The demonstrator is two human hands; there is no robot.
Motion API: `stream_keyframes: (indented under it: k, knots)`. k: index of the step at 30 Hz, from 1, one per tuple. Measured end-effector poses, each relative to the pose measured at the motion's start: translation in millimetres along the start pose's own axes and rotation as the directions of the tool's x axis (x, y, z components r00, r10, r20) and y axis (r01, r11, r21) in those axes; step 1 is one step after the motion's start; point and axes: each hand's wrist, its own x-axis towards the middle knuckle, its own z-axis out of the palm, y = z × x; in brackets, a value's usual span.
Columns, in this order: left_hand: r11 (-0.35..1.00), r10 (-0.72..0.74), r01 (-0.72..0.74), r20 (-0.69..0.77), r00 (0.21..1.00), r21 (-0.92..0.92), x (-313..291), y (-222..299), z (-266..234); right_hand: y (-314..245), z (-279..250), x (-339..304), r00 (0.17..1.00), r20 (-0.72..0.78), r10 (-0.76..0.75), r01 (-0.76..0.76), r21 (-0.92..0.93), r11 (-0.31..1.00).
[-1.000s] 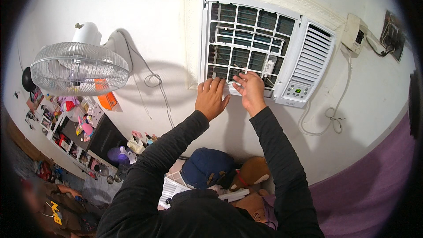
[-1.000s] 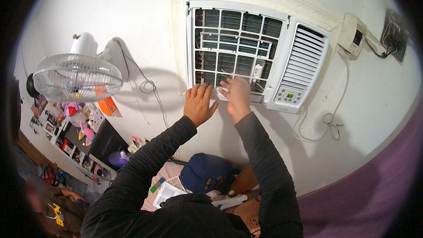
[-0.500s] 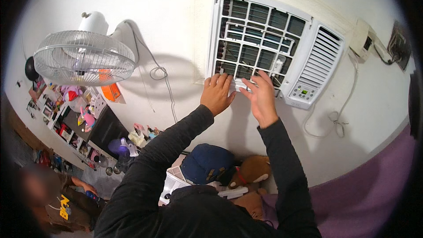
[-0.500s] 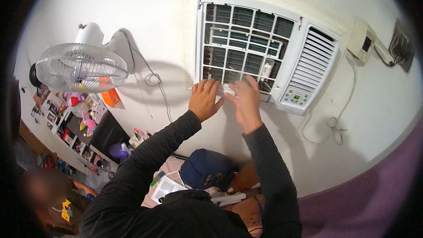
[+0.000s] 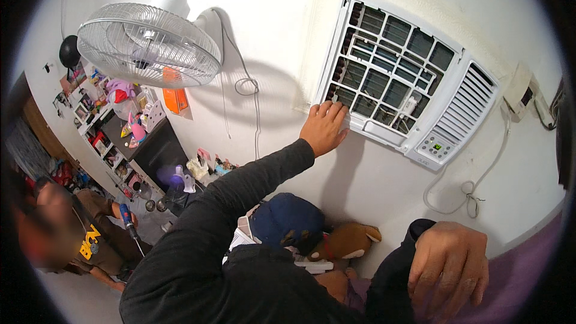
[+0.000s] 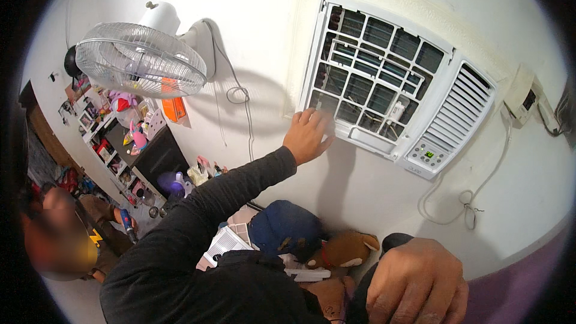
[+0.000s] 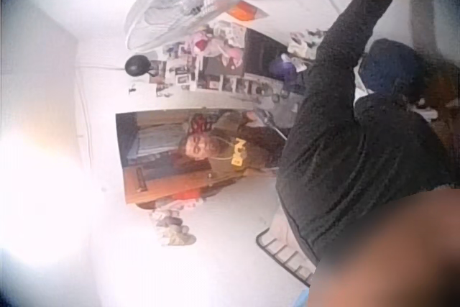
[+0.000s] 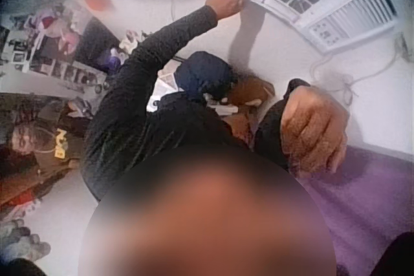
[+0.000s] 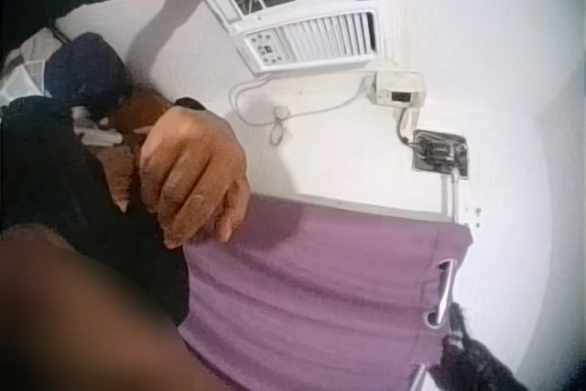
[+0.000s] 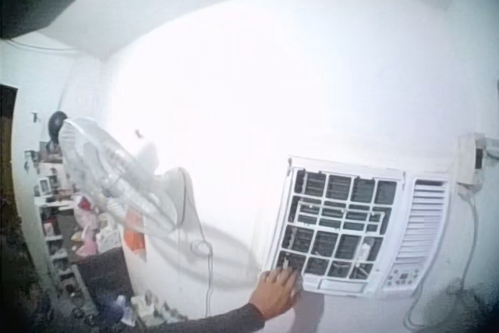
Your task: The person removes the top decorative trim and a filter from a wall-mounted air conditioner. They then use a cordless drill to remove screws and detach the front grille and control panel, exposing the internal components.
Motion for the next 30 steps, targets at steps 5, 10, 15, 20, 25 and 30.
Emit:
stream_keyframes:
  k: [5, 10, 15, 20, 25, 30]
  knots:
    - [0.998, -0.018, 0.017, -0.008, 1.0, -0.062, 0.1, 1.8, 1.4, 3.7, 2.3, 12.4, 0.999, -0.04, -0.028, 0.025, -0.074, 0.997]
    - [0.999, -0.02, 0.02, -0.001, 1.0, -0.048, -0.1, 2.3, 0.2, -5.6, 9.7, 17.0, 0.985, -0.125, 0.122, -0.122, 0.009, 0.993]
    - [1.0, 0.011, -0.011, 0.01, 1.0, -0.021, -4.5, -0.6, -2.8, -2.0, 2.5, 16.4, 0.999, 0.001, 0.04, -0.04, -0.115, 0.993]
    - [1.0, 0.001, 0.001, 0.065, 0.998, -0.021, -2.3, 2.1, -9.3, -20.7, 24.8, 6.9, 0.967, -0.18, 0.181, -0.205, -0.122, 0.971]
    - [0.998, -0.047, 0.051, 0.098, 0.994, -0.044, 4.1, 16.9, -24.9, 4.5, 22.9, -40.7, 0.503, -0.787, 0.356, -0.684, -0.111, 0.72]
    - [0.971, -0.09, 0.098, 0.044, 0.995, -0.217, 5.6, 33.1, -35.7, 75.9, -33.0, -110.7, 0.048, -0.998, -0.044, -0.756, -0.065, 0.651]
